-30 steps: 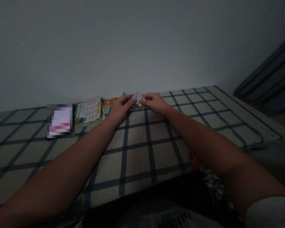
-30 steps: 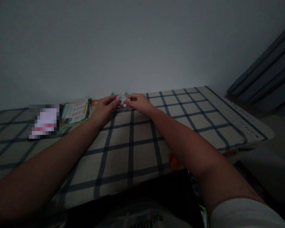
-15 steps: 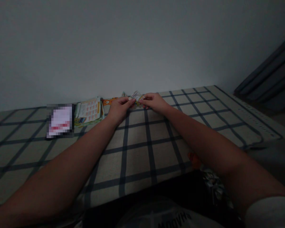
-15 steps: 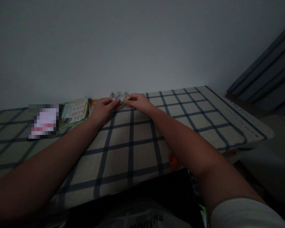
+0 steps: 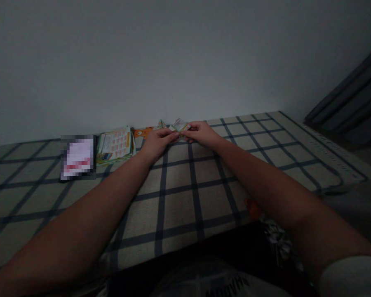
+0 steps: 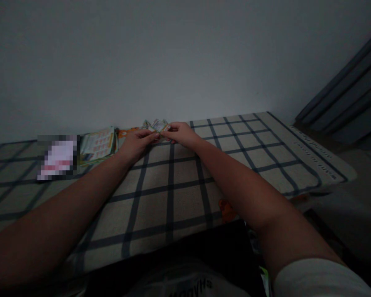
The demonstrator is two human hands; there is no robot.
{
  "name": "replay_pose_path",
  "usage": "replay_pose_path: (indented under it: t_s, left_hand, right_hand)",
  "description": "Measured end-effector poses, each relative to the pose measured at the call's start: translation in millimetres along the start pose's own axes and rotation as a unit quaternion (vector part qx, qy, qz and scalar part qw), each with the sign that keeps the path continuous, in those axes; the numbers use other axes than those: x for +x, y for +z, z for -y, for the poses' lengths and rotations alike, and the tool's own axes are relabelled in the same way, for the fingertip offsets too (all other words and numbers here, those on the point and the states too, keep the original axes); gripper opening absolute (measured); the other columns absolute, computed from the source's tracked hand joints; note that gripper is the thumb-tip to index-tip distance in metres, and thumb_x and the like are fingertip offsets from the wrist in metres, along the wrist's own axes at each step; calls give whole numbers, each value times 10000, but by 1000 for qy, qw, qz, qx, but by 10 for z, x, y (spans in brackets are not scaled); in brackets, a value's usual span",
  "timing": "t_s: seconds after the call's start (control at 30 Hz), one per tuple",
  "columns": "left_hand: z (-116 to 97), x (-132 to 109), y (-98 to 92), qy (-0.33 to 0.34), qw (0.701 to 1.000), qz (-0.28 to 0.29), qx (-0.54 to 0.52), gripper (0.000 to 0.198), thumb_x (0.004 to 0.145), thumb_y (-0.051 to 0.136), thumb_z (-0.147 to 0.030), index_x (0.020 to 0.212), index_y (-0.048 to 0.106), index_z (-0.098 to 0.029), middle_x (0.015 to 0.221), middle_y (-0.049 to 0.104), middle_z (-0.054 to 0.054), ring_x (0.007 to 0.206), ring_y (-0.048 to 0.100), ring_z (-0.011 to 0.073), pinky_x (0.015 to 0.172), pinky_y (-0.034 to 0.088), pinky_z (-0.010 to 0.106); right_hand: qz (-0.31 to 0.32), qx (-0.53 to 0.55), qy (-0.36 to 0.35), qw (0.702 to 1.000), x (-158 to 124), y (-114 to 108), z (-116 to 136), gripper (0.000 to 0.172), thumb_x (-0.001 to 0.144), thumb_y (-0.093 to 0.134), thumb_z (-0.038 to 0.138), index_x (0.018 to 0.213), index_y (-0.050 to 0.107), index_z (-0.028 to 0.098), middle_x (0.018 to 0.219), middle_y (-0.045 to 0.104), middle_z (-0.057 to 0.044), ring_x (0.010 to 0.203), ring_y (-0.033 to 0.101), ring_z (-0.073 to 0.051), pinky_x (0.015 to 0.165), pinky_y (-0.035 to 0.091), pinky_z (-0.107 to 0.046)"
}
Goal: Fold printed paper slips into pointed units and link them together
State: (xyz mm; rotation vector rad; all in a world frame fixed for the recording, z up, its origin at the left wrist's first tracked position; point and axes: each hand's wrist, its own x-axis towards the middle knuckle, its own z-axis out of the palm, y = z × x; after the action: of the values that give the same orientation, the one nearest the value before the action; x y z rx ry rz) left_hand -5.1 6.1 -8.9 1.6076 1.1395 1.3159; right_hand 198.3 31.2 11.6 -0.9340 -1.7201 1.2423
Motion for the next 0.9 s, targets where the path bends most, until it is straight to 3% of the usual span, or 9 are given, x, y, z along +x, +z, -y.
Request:
replay_pose_path:
  t_s: [0.3, 0.6, 0.77, 0.9]
  left_hand:
    - [33, 0, -13, 13, 999, 37, -9, 367, 696, 911, -515, 850, 835, -191, 844, 796, 70, 746, 694, 193, 733, 571, 331]
    - [129, 38, -11, -17, 1000, 4, -25, 290, 716, 880, -460, 775, 789, -191, 692, 693, 29, 581, 547, 135, 560, 424, 285]
    - [137, 46, -31, -31, 998, 51, 24, 333, 705, 866, -450, 885, 794, -179, 776, 730, 40, 648, 592, 159, 625, 451, 295]
    - [92, 37, -27, -25, 998, 60, 22, 351, 715, 831, -469, 891, 762, -173, 784, 712, 34, 665, 571, 153, 639, 423, 286]
  right_hand:
    - [-8, -16, -17, 1000, -36, 32, 41, 90, 857, 745, 205, 799, 713, 146, 691, 653, 14, 603, 527, -93, 566, 452, -199]
    - [-23, 18, 24, 999, -6, 14, 38, 272, 947, 756, 364, 783, 706, 152, 707, 679, -18, 600, 571, -93, 535, 482, -178]
    - [-43, 11, -15, 999, -5, 17, 32, 141, 937, 767, 299, 926, 749, 160, 796, 710, -1, 599, 559, -83, 533, 473, -183]
    - [-58, 2, -22, 998, 16, 17, -1, 120, 957, 723, 240, 873, 734, 155, 748, 682, 8, 571, 543, -84, 540, 470, -199]
